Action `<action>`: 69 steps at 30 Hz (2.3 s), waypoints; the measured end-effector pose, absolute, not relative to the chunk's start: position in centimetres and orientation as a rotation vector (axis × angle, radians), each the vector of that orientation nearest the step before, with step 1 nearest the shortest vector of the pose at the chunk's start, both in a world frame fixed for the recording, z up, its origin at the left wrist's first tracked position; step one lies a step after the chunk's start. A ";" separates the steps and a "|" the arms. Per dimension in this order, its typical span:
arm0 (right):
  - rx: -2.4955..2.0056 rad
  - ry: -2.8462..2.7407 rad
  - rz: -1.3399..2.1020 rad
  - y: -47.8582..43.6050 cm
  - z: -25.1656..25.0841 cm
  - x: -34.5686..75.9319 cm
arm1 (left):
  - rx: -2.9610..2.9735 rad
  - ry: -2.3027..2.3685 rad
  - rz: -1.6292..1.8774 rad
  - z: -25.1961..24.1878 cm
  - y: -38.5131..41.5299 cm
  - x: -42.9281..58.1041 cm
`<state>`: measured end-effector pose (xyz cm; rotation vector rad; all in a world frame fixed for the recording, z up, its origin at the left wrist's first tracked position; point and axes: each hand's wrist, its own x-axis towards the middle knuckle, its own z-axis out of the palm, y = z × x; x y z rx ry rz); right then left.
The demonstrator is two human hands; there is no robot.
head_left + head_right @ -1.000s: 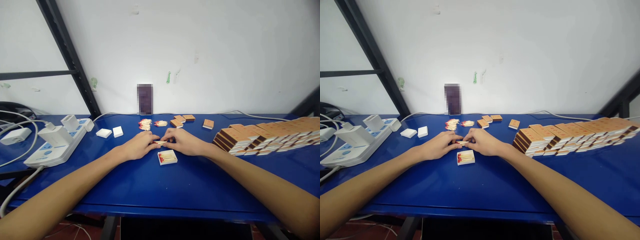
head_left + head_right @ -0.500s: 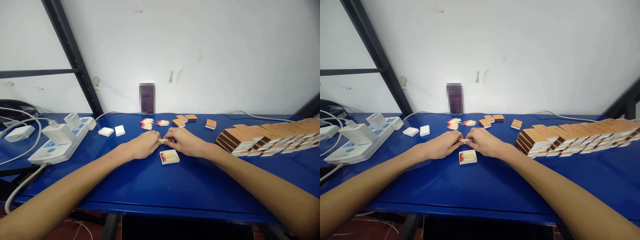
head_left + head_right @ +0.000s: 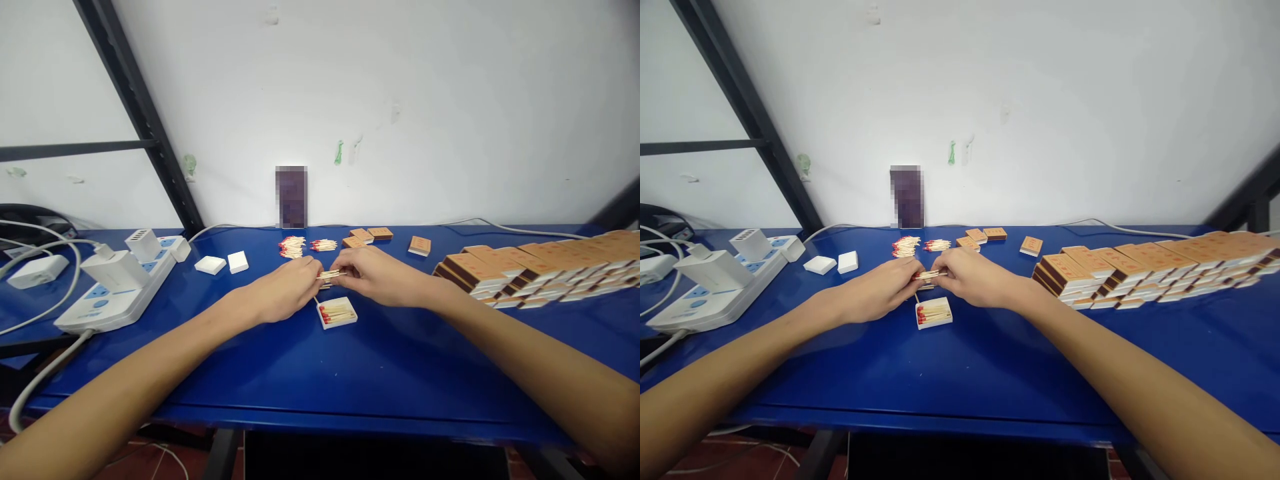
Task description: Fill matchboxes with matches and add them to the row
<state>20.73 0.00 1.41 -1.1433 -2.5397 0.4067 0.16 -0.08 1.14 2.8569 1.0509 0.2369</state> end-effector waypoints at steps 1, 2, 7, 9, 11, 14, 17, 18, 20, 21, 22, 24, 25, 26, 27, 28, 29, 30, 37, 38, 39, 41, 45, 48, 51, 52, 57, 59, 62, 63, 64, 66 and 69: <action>-1.156 -2.552 0.463 -0.3 1.9 20.9 | 2.837 1.028 0.256 1.4 -0.4 0.1; -1.164 -2.578 0.528 -0.6 2.4 21.1 | 2.814 0.998 0.270 1.7 -0.8 0.1; -1.160 -2.710 0.762 -1.4 3.2 21.6 | 2.706 0.881 0.231 2.0 -1.9 0.2; -1.154 -2.723 0.773 -1.3 3.1 21.5 | 2.680 0.881 0.230 2.0 -1.9 0.2; -1.143 -2.714 0.780 -1.2 3.0 21.5 | 2.645 0.901 0.230 2.0 -1.8 0.1; -1.135 -2.674 0.821 -1.1 3.1 21.6 | 2.563 0.938 0.215 2.1 -1.6 0.1; -1.168 -2.644 0.843 -1.0 3.2 21.8 | 2.503 0.953 0.231 2.2 -1.5 0.0; -1.181 -2.635 0.846 -1.0 3.3 21.9 | 2.492 0.956 0.240 2.2 -1.4 0.0; -1.191 -2.616 0.862 -1.0 3.3 22.0 | 2.473 0.957 0.258 2.1 -1.3 -0.1; -1.188 -2.606 0.878 -1.0 3.3 22.1 | 2.465 0.955 0.264 2.0 -1.2 -0.2; -1.182 -2.596 0.895 -1.0 3.4 22.1 | 2.457 0.953 0.268 1.9 -1.2 -0.2; -1.172 -2.586 0.919 -1.1 3.4 22.1 | 2.441 0.952 0.282 1.8 -1.1 -0.3; -1.170 -2.584 0.930 -1.2 3.5 22.0 | 2.433 0.953 0.287 1.7 -1.0 -0.4; -1.168 -2.583 0.943 -1.3 3.5 22.0 | 2.426 0.954 0.289 1.7 -1.0 -0.4; -1.167 -2.582 0.958 -1.4 3.6 22.0 | 2.423 0.956 0.291 1.7 -1.1 -0.4; -1.166 -2.581 0.972 -1.5 3.7 21.9 | 2.422 0.959 0.293 1.7 -1.1 -0.3; -1.166 -2.578 0.982 -1.5 3.7 21.9 | 2.423 0.963 0.298 1.7 -1.1 -0.3; -1.165 -2.575 0.989 -1.6 3.8 21.9 | 2.426 0.968 0.304 1.7 -1.1 -0.3; -1.143 -2.525 1.032 -1.5 3.9 22.1 | 2.452 0.978 0.323 1.7 -1.1 -0.2; -1.138 -2.526 1.030 -1.4 3.7 22.0 | 2.454 0.972 0.325 1.7 -1.1 -0.2; -1.133 -2.533 1.020 -1.3 3.6 22.0 | 2.456 0.968 0.328 1.6 -1.1 -0.2; -1.125 -2.558 0.979 -1.2 3.3 21.8 | 2.455 0.964 0.331 1.5 -1.1 -0.2; -1.139 -2.591 0.867 -1.0 3.2 21.8 | 2.445 0.969 0.329 1.4 -1.1 -0.2; -1.159 -2.603 0.774 -1.1 3.5 22.1 | 2.439 0.966 0.331 1.5 -1.1 -0.3; -1.146 -2.616 0.709 -1.2 3.5 22.1 | 2.485 0.957 0.340 1.5 -1.1 -0.3; -1.131 -2.625 0.706 -1.3 3.4 22.1 | 2.525 0.953 0.354 1.5 -1.1 -0.3; -1.045 -2.669 0.754 -1.3 2.7 21.4 | 2.661 0.935 0.425 1.5 -1.1 -0.3; -1.047 -2.657 0.760 -1.4 2.7 21.2 | 2.625 0.932 0.401 1.5 -1.1 -0.3; -1.056 -2.645 0.753 -1.4 2.6 21.1 | 2.583 0.927 0.359 1.6 -1.3 -0.2; -1.057 -2.645 0.751 -1.4 2.6 21.1 | 2.590 0.930 0.356 1.7 -1.4 -0.1; -1.057 -2.647 0.750 -1.4 2.5 21.2 | 2.608 0.934 0.355 1.7 -1.4 -0.1; -1.056 -2.653 0.745 -1.4 2.4 21.2 | 2.656 0.938 0.352 1.8 -1.5 -0.1; -1.035 -2.668 0.735 -1.2 2.3 21.3 | 2.711 0.934 0.320 1.9 -1.6 -0.1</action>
